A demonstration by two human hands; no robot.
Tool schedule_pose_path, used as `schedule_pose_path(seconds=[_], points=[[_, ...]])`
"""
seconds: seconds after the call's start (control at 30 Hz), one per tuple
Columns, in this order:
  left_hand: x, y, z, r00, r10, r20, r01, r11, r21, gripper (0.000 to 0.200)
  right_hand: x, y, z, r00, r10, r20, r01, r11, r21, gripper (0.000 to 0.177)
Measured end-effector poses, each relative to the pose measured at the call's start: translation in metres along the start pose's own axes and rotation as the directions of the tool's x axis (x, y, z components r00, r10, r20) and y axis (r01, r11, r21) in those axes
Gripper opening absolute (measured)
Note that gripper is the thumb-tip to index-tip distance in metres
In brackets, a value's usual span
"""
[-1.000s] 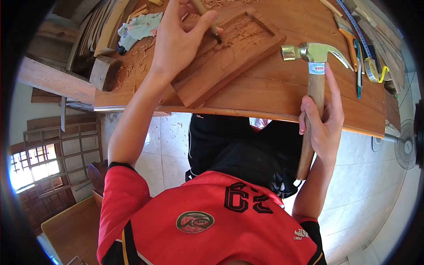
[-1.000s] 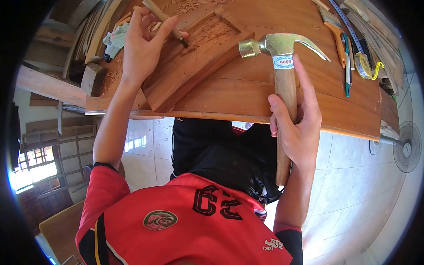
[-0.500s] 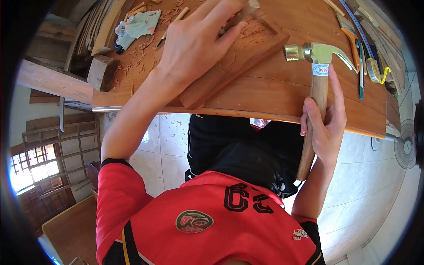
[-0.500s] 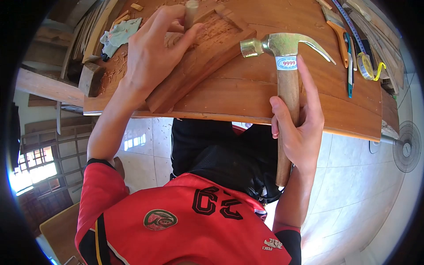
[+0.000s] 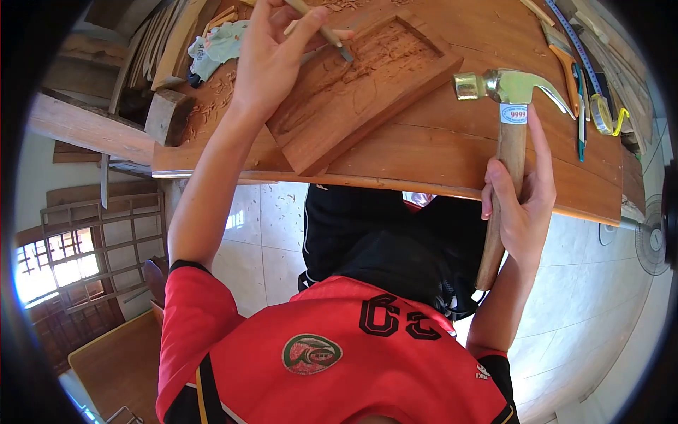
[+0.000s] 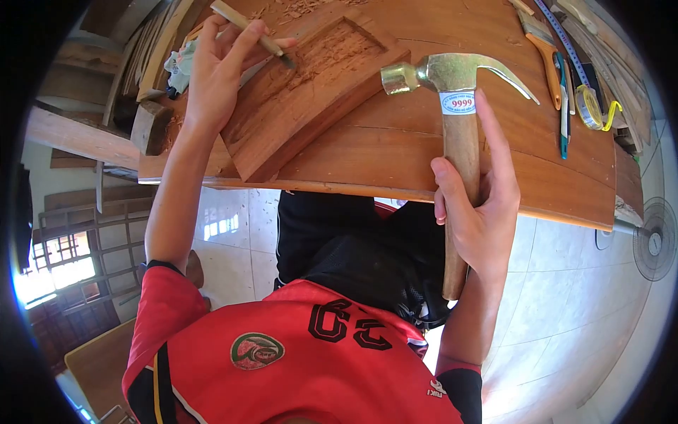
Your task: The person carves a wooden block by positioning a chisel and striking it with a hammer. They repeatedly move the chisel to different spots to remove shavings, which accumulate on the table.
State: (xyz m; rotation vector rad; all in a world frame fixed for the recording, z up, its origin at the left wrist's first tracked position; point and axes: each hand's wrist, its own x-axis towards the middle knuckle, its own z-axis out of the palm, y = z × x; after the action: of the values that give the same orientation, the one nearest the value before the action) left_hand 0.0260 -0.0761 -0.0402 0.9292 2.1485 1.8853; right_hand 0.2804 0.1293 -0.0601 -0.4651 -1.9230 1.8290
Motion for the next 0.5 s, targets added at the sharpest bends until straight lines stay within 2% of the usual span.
schedule_pose_path(seconds=[0.03, 0.17, 0.27, 0.37, 0.5], points=[[-0.001, -0.001, 0.000, 1.000, 0.011, 0.006, -0.011, 1.000, -0.017, 0.032, 0.000, 0.000, 0.000, 1.000, 0.003, 0.001, -0.003, 1.000, 0.001, 0.071], [-0.004, 0.006, 0.005, 0.985, 0.087, 0.147, -0.106, 0.986, 0.125, 0.032, 0.000, 0.001, -0.002, 1.000, -0.004, 0.014, 0.004, 1.000, -0.001, 0.072], [0.005, -0.014, -0.008, 0.957, 0.123, 0.262, -0.110, 0.992, -0.065, 0.030, 0.001, 0.002, -0.003, 1.000, -0.005, 0.023, 0.004, 1.000, 0.026, 0.073], [0.019, -0.006, 0.002, 0.940, 0.078, 0.333, 0.017, 0.961, -0.275, 0.019, 0.002, 0.002, -0.005, 1.000, 0.004, 0.008, -0.005, 0.999, 0.054, 0.073], [0.038, 0.000, 0.012, 0.901, 0.179, 0.395, -0.060, 0.954, -0.295, 0.017, 0.001, 0.002, -0.005, 0.999, 0.002, -0.044, 0.000, 0.999, 0.047, 0.074]])
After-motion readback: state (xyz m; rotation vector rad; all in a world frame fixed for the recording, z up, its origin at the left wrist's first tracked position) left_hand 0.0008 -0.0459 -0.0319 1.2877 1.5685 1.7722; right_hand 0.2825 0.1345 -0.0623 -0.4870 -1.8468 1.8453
